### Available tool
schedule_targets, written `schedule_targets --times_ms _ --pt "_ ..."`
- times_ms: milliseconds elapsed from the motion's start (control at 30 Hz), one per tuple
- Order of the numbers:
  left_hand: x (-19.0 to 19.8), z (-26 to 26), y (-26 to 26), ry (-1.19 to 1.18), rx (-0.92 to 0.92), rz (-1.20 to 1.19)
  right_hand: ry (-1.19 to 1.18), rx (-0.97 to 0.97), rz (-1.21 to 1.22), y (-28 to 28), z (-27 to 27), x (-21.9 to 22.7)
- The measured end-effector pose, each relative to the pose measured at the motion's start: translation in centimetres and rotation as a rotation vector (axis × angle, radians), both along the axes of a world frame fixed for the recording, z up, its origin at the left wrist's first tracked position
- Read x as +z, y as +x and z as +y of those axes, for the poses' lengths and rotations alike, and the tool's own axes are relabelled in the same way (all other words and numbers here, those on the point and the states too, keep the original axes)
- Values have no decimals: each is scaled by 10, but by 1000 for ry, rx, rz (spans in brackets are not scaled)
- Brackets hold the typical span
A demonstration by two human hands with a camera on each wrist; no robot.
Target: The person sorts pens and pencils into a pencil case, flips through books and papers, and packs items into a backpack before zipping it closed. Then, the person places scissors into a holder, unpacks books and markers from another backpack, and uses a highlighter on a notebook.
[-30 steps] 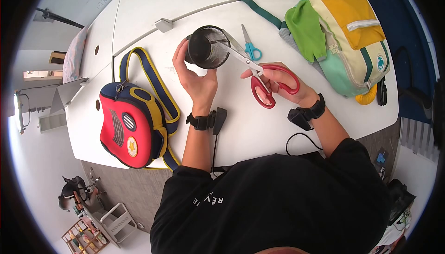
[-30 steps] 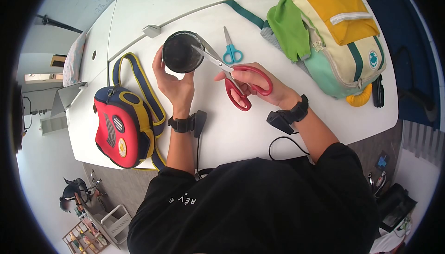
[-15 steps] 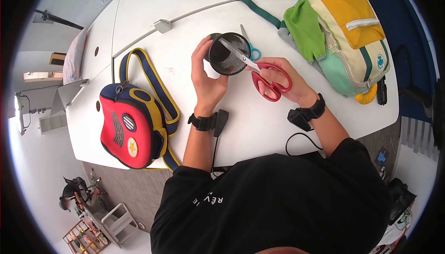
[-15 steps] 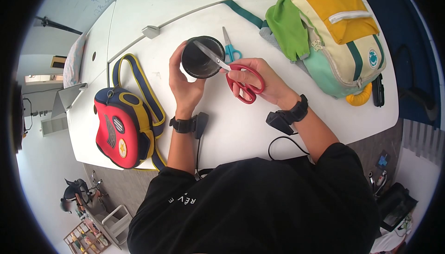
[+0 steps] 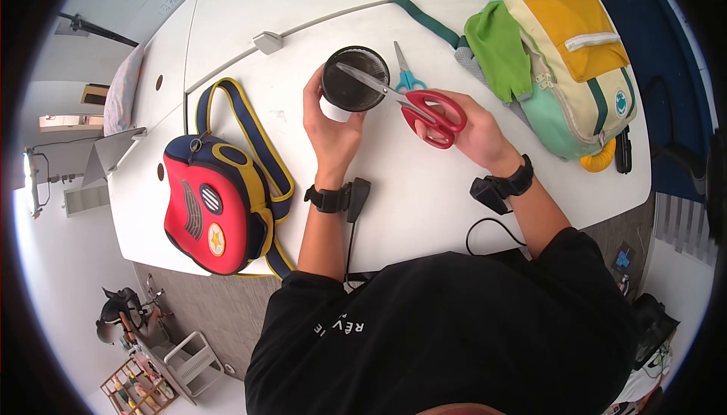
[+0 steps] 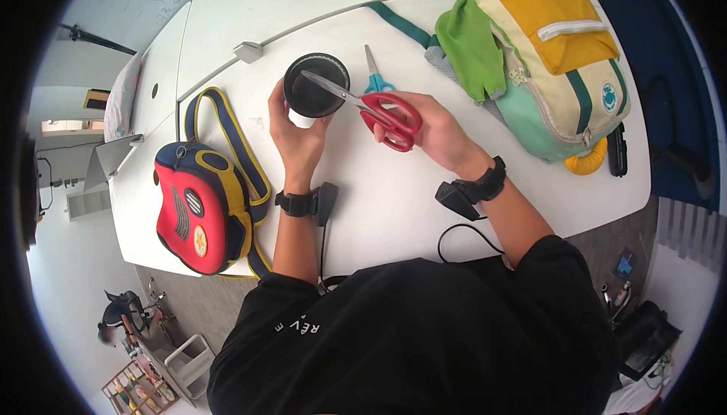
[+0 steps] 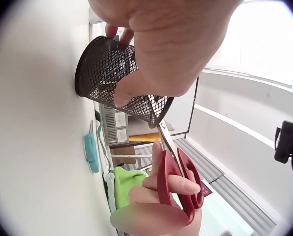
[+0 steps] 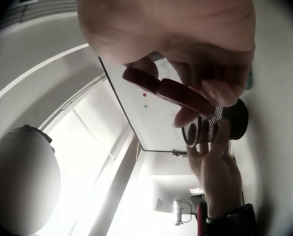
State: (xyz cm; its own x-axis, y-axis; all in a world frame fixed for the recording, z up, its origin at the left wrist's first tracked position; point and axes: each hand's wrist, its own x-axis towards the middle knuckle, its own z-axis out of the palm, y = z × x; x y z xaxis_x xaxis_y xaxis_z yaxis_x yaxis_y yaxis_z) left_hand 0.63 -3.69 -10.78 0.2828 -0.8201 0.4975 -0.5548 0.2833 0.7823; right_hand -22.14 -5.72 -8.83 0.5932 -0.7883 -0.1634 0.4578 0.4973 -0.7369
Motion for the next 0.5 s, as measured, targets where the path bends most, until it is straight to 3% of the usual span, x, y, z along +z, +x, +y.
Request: schedule_targets --times_ms 133,367,433,500 --pt "-3 -1 1 11 0 29 39 35 -235 -5 -7 2" --pt "0 1 -2 72 -35 17 -219 -25 -201 -12 -17 -12" --pt "1 2 -4 74 -139 -16 -327 -54 -32 -16 -18 -15" --pt "0 3 -5 86 -169 -24 -280 -84 -117 -14 -15 -11"
